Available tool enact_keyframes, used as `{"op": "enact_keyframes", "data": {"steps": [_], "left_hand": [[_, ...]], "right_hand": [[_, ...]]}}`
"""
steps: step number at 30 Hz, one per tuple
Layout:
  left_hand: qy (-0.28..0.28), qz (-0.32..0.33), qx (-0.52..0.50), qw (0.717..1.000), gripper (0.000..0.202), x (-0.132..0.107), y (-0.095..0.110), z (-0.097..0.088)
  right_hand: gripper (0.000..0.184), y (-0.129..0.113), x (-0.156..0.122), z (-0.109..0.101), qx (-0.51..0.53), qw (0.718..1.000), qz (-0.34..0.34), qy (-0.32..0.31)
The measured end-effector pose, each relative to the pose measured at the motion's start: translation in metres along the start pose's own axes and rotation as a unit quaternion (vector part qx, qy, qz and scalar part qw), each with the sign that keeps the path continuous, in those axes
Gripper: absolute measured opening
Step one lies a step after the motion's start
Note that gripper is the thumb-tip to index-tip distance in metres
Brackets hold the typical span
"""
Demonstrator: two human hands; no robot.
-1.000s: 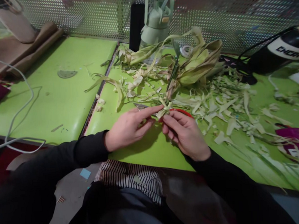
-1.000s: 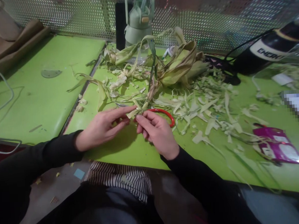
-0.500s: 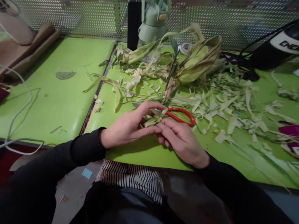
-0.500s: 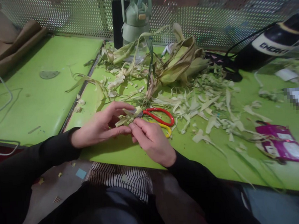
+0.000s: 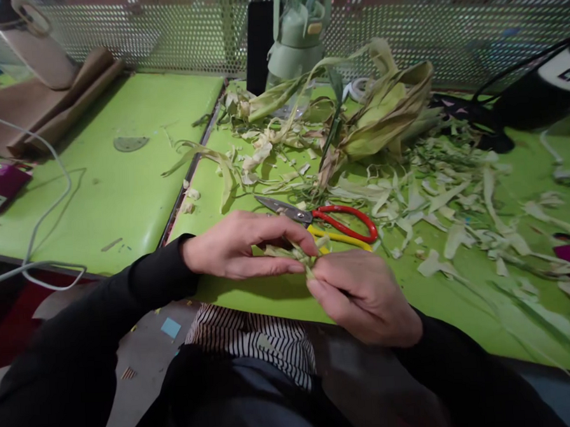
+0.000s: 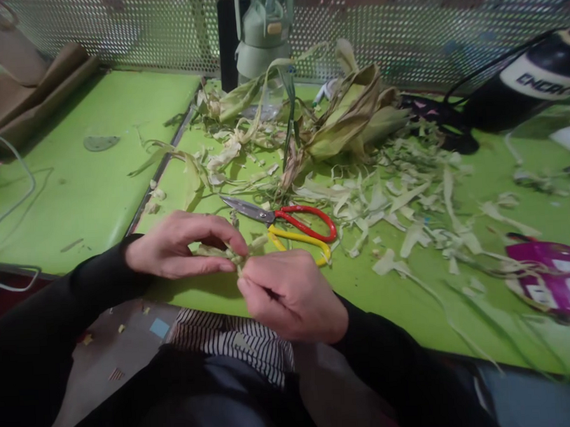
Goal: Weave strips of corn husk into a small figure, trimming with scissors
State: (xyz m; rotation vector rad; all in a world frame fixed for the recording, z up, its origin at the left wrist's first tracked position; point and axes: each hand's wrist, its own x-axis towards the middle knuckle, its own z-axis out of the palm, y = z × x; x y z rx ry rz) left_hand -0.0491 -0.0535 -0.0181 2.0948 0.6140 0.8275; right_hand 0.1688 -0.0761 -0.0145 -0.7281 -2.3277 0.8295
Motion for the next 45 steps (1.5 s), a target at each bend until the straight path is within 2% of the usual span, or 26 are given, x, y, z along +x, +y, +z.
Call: {"op": "enact_keyframes", "data": {"steps": [6,8,10,14,17,20,23,27,29,32,34,37,41,43,45], "left_hand": [[-0.032,0.004,-0.011,0.999,0.017,0.001,0.0,-0.003],[-0.038,-0.013,-0.033,0.999,0.018,0.002,-0.003,-0.003],[-0.012,-0.045,-0.071,0.996,0.028,0.004,-0.007,-0.002],[0.072,-0.117,-0.165,0.977,0.055,0.006,-0.013,0.001],[0.06,-0.132,-0.209,0.967,0.045,0.006,-0.016,0.004],[0.05,-0.135,-0.233,0.962,0.033,0.007,-0.016,0.003],[0.036,-0.165,-0.283,0.944,0.04,0.006,-0.017,-0.003],[-0.018,-0.244,-0.422,0.873,0.049,0.004,-0.017,-0.009],[0.011,-0.293,-0.442,0.848,0.046,0.004,-0.016,-0.007],[0.077,-0.326,-0.438,0.834,0.042,0.007,-0.012,0.001],[0.089,-0.317,-0.434,0.839,0.039,0.008,-0.009,0.005],[0.079,-0.29,-0.391,0.87,0.031,0.01,-0.007,0.007],[0.126,-0.232,-0.207,0.942,0.02,0.017,-0.008,0.002],[0.145,-0.203,-0.125,0.96,0.018,0.023,-0.011,-0.002],[0.136,-0.193,-0.1,0.967,0.017,0.029,-0.016,-0.005]], "right_hand": [[0.032,0.002,-0.001,0.005,-0.034,0.995,-0.098,0.003],[0.031,0.006,-0.002,0.007,-0.032,0.994,-0.1,0.002],[0.03,0.011,-0.002,0.008,-0.007,0.999,-0.053,0.0],[0.028,0.019,0.001,0.006,0.106,0.987,0.118,0.009],[0.031,0.022,0.007,0.009,0.172,0.965,0.196,0.017],[0.03,0.023,0.009,0.013,0.224,0.948,0.221,0.038],[0.029,0.022,0.009,0.012,0.242,0.944,0.219,0.041],[0.026,0.026,0.008,0.001,0.128,0.978,0.165,0.018],[0.023,0.03,0.009,-0.004,0.061,0.989,0.13,0.019],[0.018,0.036,0.012,-0.009,0.018,0.995,0.094,0.009],[0.018,0.038,0.013,-0.009,-0.001,0.997,0.082,0.007],[0.02,0.04,0.015,-0.009,-0.014,0.996,0.083,0.019],[0.023,0.039,0.022,-0.01,0.013,0.991,0.13,0.035],[0.026,0.039,0.029,-0.013,0.02,0.988,0.148,0.037],[0.026,0.038,0.039,-0.019,0.003,0.99,0.137,0.039]]}}
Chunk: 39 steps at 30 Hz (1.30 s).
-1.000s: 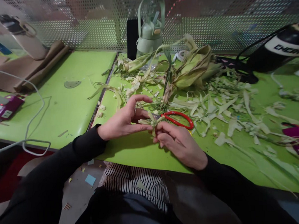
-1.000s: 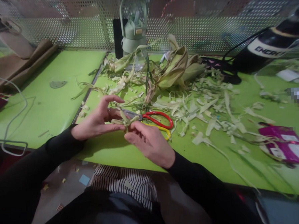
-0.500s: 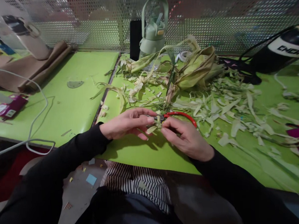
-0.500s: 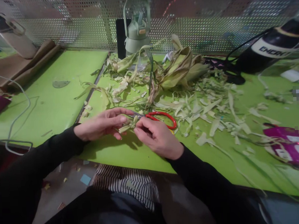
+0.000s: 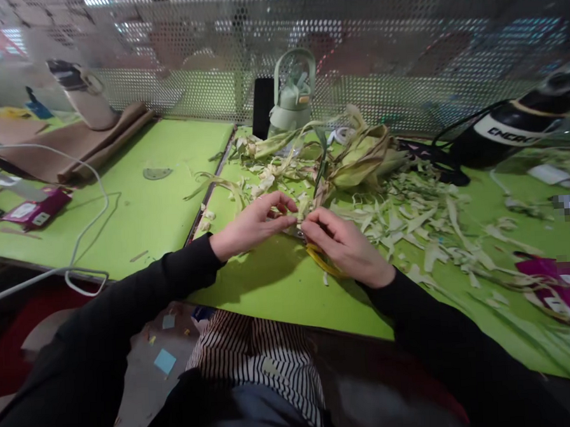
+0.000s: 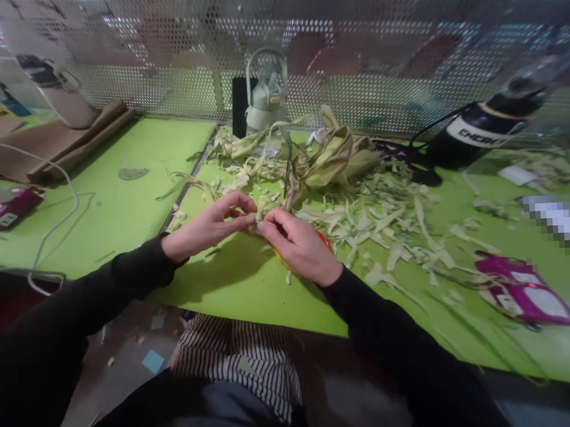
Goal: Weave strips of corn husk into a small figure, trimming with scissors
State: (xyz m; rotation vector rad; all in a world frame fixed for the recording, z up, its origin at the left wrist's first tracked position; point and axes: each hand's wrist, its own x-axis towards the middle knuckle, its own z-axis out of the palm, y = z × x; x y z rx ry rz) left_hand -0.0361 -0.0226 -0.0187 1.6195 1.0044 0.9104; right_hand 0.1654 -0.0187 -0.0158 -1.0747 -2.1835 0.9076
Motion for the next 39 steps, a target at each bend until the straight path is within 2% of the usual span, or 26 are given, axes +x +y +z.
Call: {"op": "enact_keyframes", "data": {"steps": [6,10,13,17,21,23,25,27,29,32,36,39], "left_hand": [[-0.039,-0.022,-0.062,0.997,0.023,0.005,-0.006,-0.006],[-0.066,-0.041,-0.001,0.997,0.027,-0.005,0.0,-0.012],[-0.08,-0.071,-0.014,0.994,0.027,-0.012,0.002,-0.013],[-0.053,-0.071,-0.013,0.996,0.023,-0.023,-0.003,-0.01],[0.004,-0.045,0.141,0.989,0.028,-0.037,0.0,-0.005],[0.025,-0.03,0.164,0.986,0.026,-0.039,0.007,-0.006],[-0.009,-0.032,0.121,0.992,0.03,-0.036,0.014,-0.008],[-0.08,-0.041,0.062,0.994,0.039,-0.03,0.021,-0.011],[-0.131,-0.044,0.008,0.99,0.035,-0.024,0.024,-0.011],[-0.148,-0.05,-0.055,0.986,0.027,-0.02,0.024,-0.007],[-0.166,-0.054,-0.046,0.984,0.027,-0.019,0.023,-0.001],[-0.185,-0.021,0.039,0.982,0.023,-0.019,0.022,0.002]], "right_hand": [[0.02,-0.004,0.02,-0.015,-0.049,0.995,-0.086,-0.012],[0.02,0.003,0.019,-0.01,-0.033,0.994,-0.107,-0.016],[0.02,0.007,0.014,-0.003,-0.028,0.993,-0.116,-0.024],[0.024,0.007,0.01,0.006,-0.029,0.994,-0.095,-0.045],[0.026,0.005,0.008,0.011,-0.051,0.987,-0.12,-0.09],[0.027,0.003,0.007,0.011,-0.052,0.986,-0.131,-0.09],[0.027,0.0,0.005,0.008,-0.047,0.986,-0.135,-0.08],[0.024,-0.004,0.002,0.004,-0.042,0.987,-0.138,-0.069],[0.022,-0.007,-0.002,0.0,-0.044,0.988,-0.141,-0.051],[0.023,-0.011,-0.007,-0.005,-0.066,0.985,-0.155,-0.021],[0.029,-0.009,-0.012,-0.009,-0.057,0.983,-0.163,-0.055],[0.03,0.0,-0.016,-0.01,0.003,0.986,-0.129,-0.106]]}}
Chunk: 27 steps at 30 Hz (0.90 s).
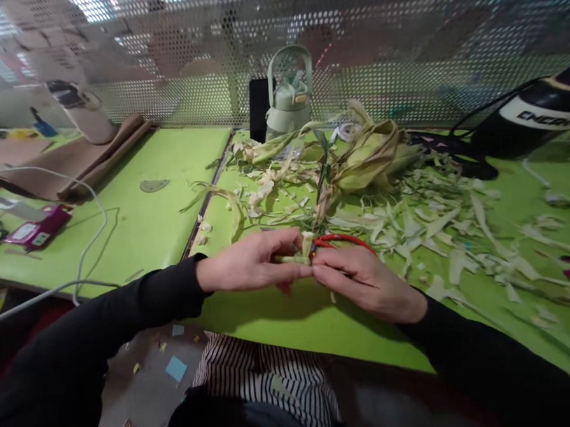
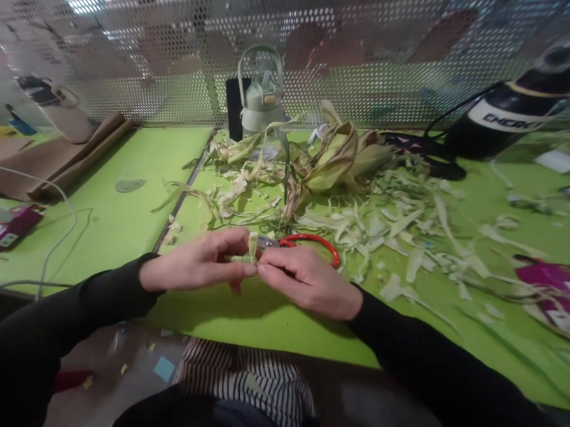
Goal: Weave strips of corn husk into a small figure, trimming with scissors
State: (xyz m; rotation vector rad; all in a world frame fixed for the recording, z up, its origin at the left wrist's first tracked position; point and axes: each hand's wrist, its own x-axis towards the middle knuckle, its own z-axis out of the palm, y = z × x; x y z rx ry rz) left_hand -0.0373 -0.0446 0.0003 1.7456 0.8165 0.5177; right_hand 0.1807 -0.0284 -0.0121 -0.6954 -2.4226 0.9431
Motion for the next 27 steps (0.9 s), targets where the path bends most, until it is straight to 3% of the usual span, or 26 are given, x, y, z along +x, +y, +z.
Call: {"op": "enact_keyframes", "data": {"steps": [3,8,15,17,19,22,24,27], "left_hand": [[-0.004,0.027,0.093,0.995,0.013,0.002,-0.006,0.005],[-0.01,0.036,0.071,0.997,0.012,0.006,-0.017,0.014],[-0.015,0.02,0.081,0.996,0.01,0.005,-0.014,0.013],[-0.025,-0.008,0.032,0.999,0.009,0.008,-0.016,0.01],[-0.042,-0.053,-0.082,0.994,0.008,0.012,-0.02,0.006],[-0.057,-0.117,-0.295,0.947,0.017,0.019,-0.026,0.003],[-0.024,-0.13,-0.373,0.918,0.022,0.022,-0.029,0.003],[0.064,-0.123,-0.398,0.907,0.023,0.023,-0.032,0.006]], "right_hand": [[0.032,0.007,-0.005,0.005,0.1,0.994,0.042,-0.031],[0.037,0.007,-0.013,0.016,0.22,0.962,0.151,-0.055],[0.044,-0.002,-0.018,0.023,0.318,0.923,0.213,-0.03],[0.045,0.0,-0.018,0.023,0.301,0.926,0.225,-0.016],[0.044,0.003,-0.016,0.022,0.291,0.926,0.238,0.015],[0.041,0.008,-0.011,0.018,0.279,0.923,0.257,0.061],[0.04,0.01,-0.008,0.016,0.254,0.927,0.262,0.082],[0.046,0.011,-0.005,0.016,0.205,0.939,0.259,0.093]]}}
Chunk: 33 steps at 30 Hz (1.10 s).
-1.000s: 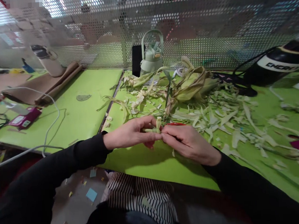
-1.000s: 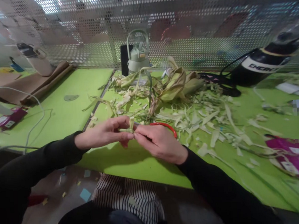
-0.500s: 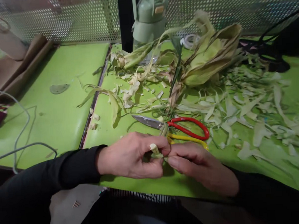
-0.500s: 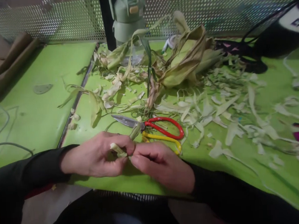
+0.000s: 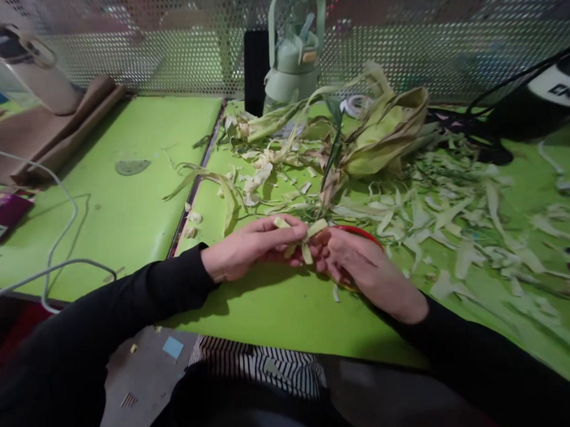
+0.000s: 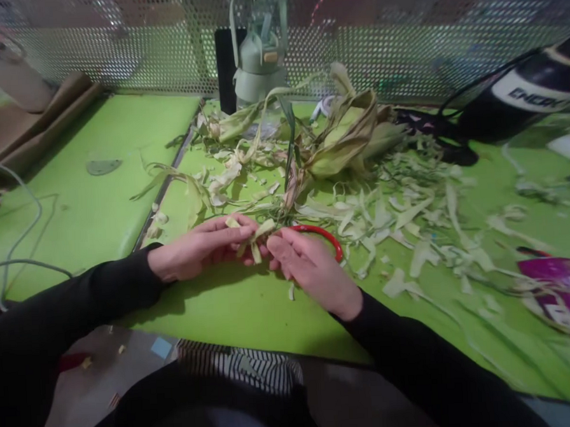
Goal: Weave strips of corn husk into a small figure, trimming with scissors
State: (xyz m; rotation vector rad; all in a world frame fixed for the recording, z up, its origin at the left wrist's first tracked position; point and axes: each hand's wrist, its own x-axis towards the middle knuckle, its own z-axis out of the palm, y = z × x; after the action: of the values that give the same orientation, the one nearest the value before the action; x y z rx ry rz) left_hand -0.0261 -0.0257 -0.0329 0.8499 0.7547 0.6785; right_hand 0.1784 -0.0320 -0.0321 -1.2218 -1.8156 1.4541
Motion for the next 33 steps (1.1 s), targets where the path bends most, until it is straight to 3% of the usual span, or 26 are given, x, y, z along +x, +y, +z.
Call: {"op": "enact_keyframes", "data": {"steps": [4,6,11,18,21,28,33], "left_hand": [[0.058,0.064,0.016,0.996,0.014,-0.002,-0.004,0.002],[0.05,0.08,0.012,0.995,0.015,-0.002,-0.006,0.003],[0.022,0.068,0.001,0.997,0.021,-0.001,-0.007,0.0],[-0.019,0.061,0.041,0.997,0.022,0.0,-0.01,-0.001],[-0.009,0.056,0.04,0.998,0.025,0.001,-0.012,-0.001],[-0.015,0.097,0.219,0.971,0.021,0.0,-0.009,-0.002],[-0.009,0.126,0.263,0.957,0.014,-0.008,-0.004,0.004]], "right_hand": [[0.047,0.001,0.003,0.004,-0.056,0.998,-0.001,0.017],[0.046,0.001,0.005,0.005,-0.038,0.999,0.016,0.019],[0.039,0.004,0.004,0.002,0.006,0.999,0.023,-0.045],[0.036,0.003,-0.002,-0.002,-0.174,0.977,-0.123,-0.026],[0.034,0.003,-0.001,-0.002,-0.231,0.964,-0.13,-0.01],[0.032,0.002,-0.003,0.0,-0.245,0.959,-0.139,-0.031],[0.031,-0.004,-0.007,-0.002,-0.199,0.965,-0.163,-0.05]]}}
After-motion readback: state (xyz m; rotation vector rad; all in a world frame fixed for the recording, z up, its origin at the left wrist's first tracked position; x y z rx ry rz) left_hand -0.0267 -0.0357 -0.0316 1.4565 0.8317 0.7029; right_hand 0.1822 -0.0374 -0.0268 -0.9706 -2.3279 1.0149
